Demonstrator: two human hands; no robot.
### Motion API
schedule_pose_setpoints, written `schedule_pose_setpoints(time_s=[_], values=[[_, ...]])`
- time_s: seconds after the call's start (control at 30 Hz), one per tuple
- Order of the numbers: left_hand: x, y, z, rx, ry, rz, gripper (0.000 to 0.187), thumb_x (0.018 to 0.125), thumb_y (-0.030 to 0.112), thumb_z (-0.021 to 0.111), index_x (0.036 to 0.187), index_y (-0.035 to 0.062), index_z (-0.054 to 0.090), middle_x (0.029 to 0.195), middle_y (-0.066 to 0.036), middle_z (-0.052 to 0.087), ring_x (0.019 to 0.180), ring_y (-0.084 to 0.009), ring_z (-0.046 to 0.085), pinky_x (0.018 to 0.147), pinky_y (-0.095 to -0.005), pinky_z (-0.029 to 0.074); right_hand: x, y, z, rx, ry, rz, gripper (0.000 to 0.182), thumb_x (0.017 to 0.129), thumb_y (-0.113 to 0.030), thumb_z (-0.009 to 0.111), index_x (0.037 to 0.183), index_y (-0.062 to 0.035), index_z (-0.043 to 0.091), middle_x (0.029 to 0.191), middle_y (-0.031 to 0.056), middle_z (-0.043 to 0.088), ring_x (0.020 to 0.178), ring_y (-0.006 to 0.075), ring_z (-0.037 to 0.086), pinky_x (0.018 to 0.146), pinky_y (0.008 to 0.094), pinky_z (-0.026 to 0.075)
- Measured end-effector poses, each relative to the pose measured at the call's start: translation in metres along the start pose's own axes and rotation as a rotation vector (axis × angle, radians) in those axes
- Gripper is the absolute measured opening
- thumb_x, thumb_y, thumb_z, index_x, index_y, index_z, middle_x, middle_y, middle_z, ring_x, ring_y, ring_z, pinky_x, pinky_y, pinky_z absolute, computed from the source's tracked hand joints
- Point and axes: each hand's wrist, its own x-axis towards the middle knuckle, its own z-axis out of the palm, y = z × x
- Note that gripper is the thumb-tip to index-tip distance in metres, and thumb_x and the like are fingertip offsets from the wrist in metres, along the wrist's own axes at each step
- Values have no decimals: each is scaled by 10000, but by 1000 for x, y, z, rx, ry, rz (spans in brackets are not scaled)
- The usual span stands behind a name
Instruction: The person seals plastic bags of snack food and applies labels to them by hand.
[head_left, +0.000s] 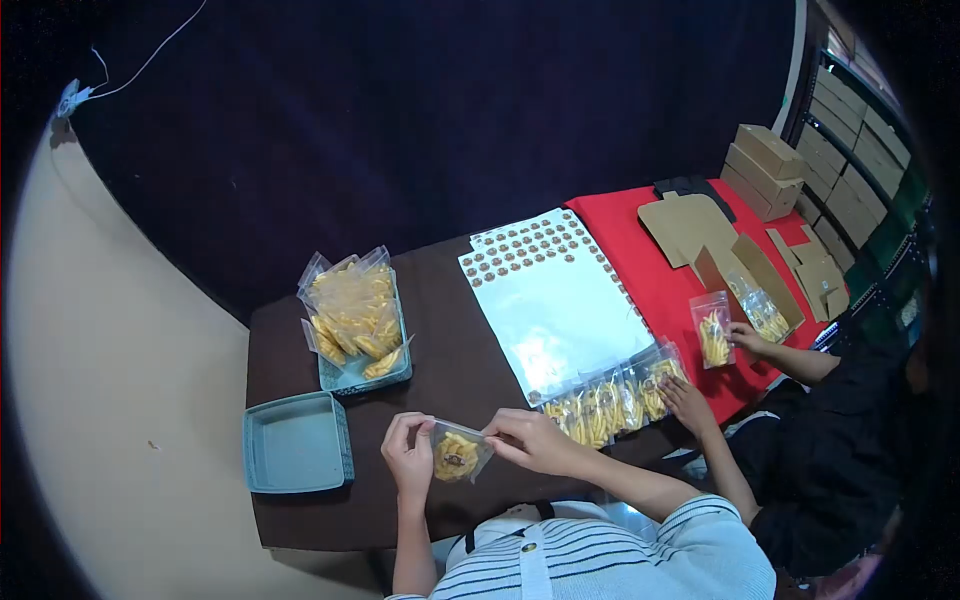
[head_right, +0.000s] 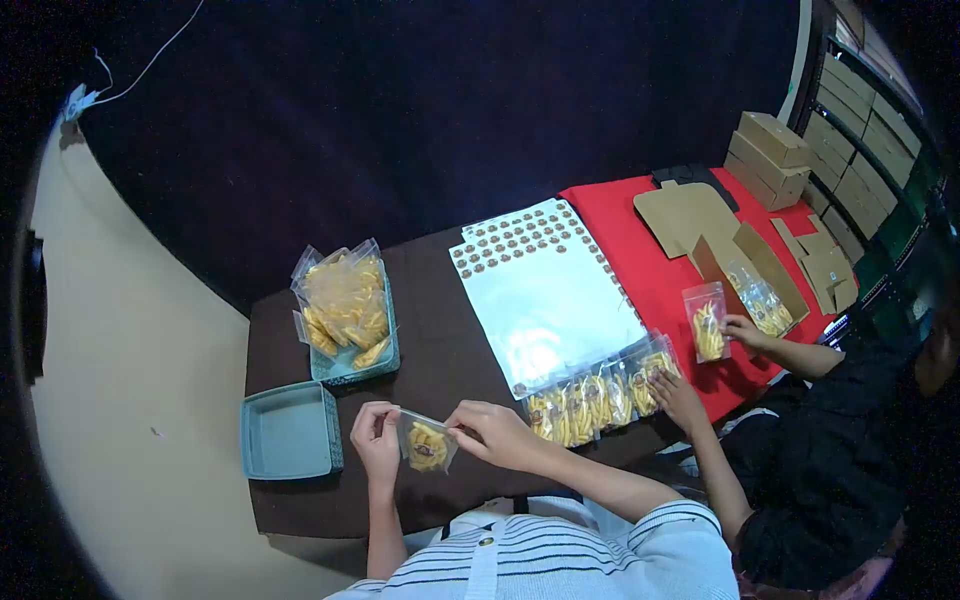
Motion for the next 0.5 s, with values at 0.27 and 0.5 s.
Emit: schedule_pose_setpoints(time_s=[0.27,0.5], values=[[-3,3,32,155,74,103,220,783,46,593,993,1,545,980,-125,541,900,-238,530,793,-337,424,4,27,20,112,327,177,106,774,-74,586,783,29,609,695,119,571,590,193,573,527,289,439],[-35,17,54,12,-163,76,380,700,15,658,1062,28,539,1027,-140,556,957,-286,546,836,-345,434,5,24,28,383,386,346,167,816,-125,600,877,28,622,730,68,618,623,68,574,533,203,442]])
